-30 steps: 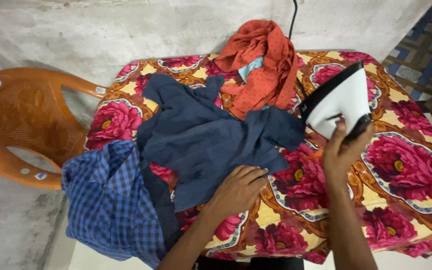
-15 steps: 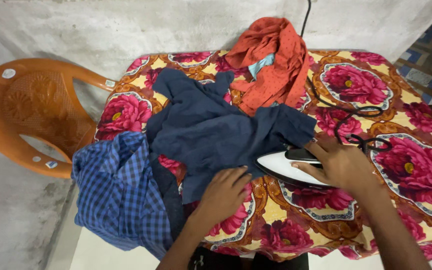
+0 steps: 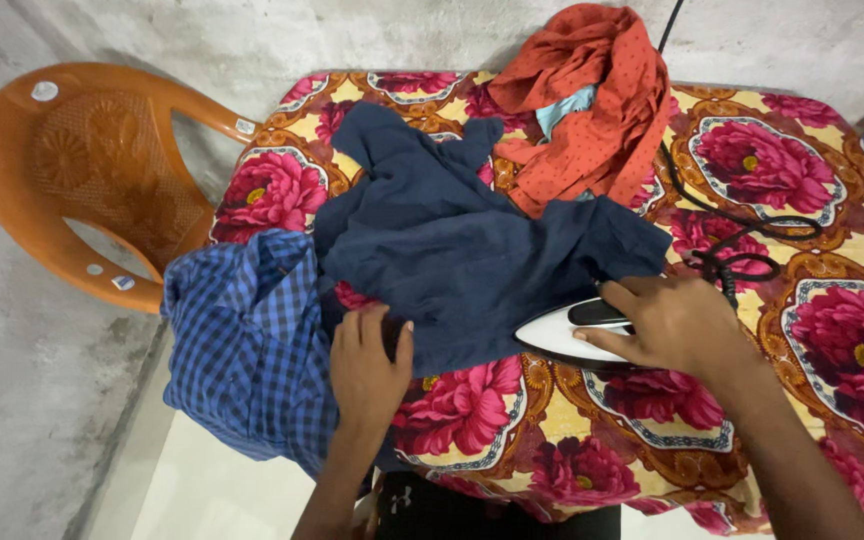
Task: The person plugs in an iron and irons a dark blue shirt on a floral-patterned table. They smooth the fabric, move the iron back and forth over the sleeves and body, and reposition the shirt to iron different sections.
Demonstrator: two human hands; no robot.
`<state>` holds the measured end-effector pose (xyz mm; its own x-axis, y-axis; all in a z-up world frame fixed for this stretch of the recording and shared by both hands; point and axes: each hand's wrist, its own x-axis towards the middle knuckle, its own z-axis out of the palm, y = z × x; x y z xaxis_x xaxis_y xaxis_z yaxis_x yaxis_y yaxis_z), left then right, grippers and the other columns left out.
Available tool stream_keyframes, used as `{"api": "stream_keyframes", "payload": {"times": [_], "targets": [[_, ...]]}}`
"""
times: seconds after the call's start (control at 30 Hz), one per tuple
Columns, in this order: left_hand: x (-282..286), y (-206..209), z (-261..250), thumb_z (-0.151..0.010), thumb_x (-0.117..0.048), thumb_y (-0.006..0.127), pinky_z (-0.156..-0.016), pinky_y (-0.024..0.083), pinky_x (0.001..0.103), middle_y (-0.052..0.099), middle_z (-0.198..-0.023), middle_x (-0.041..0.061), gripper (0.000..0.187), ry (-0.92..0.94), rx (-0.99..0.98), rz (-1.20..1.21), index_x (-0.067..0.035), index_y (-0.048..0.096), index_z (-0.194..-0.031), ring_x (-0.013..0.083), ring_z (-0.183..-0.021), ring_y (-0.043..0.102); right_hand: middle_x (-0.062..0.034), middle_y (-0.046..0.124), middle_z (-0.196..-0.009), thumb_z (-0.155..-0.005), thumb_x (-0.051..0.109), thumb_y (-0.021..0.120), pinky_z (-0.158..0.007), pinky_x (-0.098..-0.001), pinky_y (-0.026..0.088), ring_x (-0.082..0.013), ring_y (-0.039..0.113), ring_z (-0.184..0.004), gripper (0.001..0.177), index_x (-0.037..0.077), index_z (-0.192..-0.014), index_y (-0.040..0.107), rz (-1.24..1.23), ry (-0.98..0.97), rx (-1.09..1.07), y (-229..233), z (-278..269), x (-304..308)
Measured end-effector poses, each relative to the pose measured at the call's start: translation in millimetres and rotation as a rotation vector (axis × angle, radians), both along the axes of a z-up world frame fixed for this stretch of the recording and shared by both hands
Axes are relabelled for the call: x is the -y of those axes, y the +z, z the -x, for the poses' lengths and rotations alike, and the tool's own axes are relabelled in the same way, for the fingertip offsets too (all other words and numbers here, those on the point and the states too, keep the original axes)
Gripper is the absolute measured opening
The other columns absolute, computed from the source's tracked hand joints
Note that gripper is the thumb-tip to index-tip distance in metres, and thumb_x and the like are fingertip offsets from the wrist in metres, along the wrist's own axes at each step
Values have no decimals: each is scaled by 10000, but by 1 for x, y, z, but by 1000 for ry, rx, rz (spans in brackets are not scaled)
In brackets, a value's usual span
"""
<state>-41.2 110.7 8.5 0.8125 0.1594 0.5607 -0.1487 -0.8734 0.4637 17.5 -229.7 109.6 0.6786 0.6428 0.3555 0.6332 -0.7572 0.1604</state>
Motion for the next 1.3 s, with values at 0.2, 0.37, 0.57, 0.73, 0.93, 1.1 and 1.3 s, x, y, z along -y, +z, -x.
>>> {"api": "stream_keyframes", "payload": {"times": [0.2, 0.37, 0.57, 0.73, 0.93, 1.1, 1.3], "targets": [[-7, -6, -12, -861, -322, 779, -821, 507, 481, 698, -1009, 177, 563, -22, -76, 106, 33, 618, -1268, 376, -920, 659, -103, 682, -666, -825, 588, 674, -458, -428, 488, -309, 669, -559, 513, 84, -734, 664, -7, 24, -39, 4, 1, -19], [-13, -15, -23, -824, -334, 808, -732, 530, 460, 710, -943, 163, 535, -16, -140, 209, 11, 665, -1208, 335, -799, 683, -101, 674, -682, -834, 572, 677, -498, -425, 504, -314, 668, -574, 500, 90, -712, 620, -52, 79, -40, 3, 4, -33], [-13, -21, -16, -876, -208, 785, -723, 543, 386, 705, -884, 101, 380, -15, 11, 358, -58, 684, -1211, 263, -800, 681, -101, 645, -637, -820, 584, 681, -499, -426, 516, -312, 666, -550, 508, 95, -697, 615, -62, 111, -50, 2, 5, -54], [-11, -16, -15, -915, -176, 764, -701, 534, 337, 650, -944, 105, 403, -79, 43, 404, -58, 633, -1277, 226, -781, 649, -81, 610, -629, -829, 549, 717, -498, -402, 511, -281, 645, -529, 490, 94, -700, 589, -110, 181, 0, 1, 7, -75], [-16, -11, -16, -856, -102, 814, -672, 491, 276, 648, -1032, 71, 463, -107, 45, 569, -45, 646, -1284, 147, -763, 618, -75, 586, -631, -828, 530, 749, -462, -371, 492, -249, 644, -531, 483, 91, -722, 580, -154, 178, 37, -2, 12, -100], [-29, -20, -15, -855, -22, 778, -685, 496, 216, 647, -1112, 43, 490, -226, 0, 863, -57, 613, -1315, 77, -794, 615, -69, 579, -634, -823, 549, 755, -452, -369, 491, -237, 643, -532, 500, 93, -722, 576, -174, 181, 57, -8, 14, -118], [-22, -23, -14, -863, 14, 763, -664, 492, 242, 617, -1047, 66, 325, -77, 40, 608, -63, 714, -1175, 112, -769, 598, -58, 573, -626, -816, 580, 751, -450, -366, 502, -233, 644, -531, 516, 104, -719, 577, -180, 150, 73, -10, 20, -140]]}}
